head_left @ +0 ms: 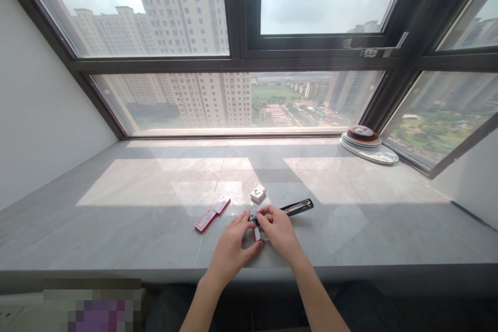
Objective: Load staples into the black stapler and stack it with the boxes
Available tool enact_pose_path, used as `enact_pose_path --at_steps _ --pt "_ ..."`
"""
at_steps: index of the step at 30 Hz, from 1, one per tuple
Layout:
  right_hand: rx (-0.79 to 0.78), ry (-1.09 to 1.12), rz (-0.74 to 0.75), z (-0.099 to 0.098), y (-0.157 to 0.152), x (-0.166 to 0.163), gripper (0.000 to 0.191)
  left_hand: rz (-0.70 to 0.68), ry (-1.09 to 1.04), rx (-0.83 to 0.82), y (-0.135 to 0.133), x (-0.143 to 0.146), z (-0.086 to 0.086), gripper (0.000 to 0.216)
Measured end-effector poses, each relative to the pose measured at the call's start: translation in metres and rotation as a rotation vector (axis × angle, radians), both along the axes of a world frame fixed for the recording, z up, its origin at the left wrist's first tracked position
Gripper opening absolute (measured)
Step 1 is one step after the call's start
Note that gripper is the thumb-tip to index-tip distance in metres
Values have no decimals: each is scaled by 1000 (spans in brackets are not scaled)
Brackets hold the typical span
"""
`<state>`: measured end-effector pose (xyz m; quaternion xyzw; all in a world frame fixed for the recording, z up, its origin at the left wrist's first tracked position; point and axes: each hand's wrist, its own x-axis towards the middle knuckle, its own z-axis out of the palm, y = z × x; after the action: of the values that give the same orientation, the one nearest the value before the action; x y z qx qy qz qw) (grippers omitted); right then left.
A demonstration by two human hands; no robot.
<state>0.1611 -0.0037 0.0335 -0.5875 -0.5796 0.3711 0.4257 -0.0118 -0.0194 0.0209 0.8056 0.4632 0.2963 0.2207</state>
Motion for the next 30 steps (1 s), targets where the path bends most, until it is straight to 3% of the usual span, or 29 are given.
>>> enact_pose_path --at_steps 6,10,15,19,23,24,26,30 --pt "184 -144 74 23 -7 -4 25 -9 -33 -1 1 0 2 38" --pt "229 -400 248 33 -19 7 18 9 -27 -9 1 -2 0 44" --pt "159 -536 297 28 -26 23 17 16 -26 -19 0 -3 1 26" --pt "108 -432 244 27 -33 48 18 17 -48 -18 -4 -9 9 37" --pt "29 -423 44 19 -40 78 32 188 -9 13 -11 -9 13 17" --pt "6 -450 27 15 -41 82 34 227 24 12 -13 -6 12 23" --pt "-10 -495 41 7 -41 81 34 273 87 18 -16 5 9 34" --pt "26 -446 99 -3 -41 68 31 331 121 66 -19 29 3 30"
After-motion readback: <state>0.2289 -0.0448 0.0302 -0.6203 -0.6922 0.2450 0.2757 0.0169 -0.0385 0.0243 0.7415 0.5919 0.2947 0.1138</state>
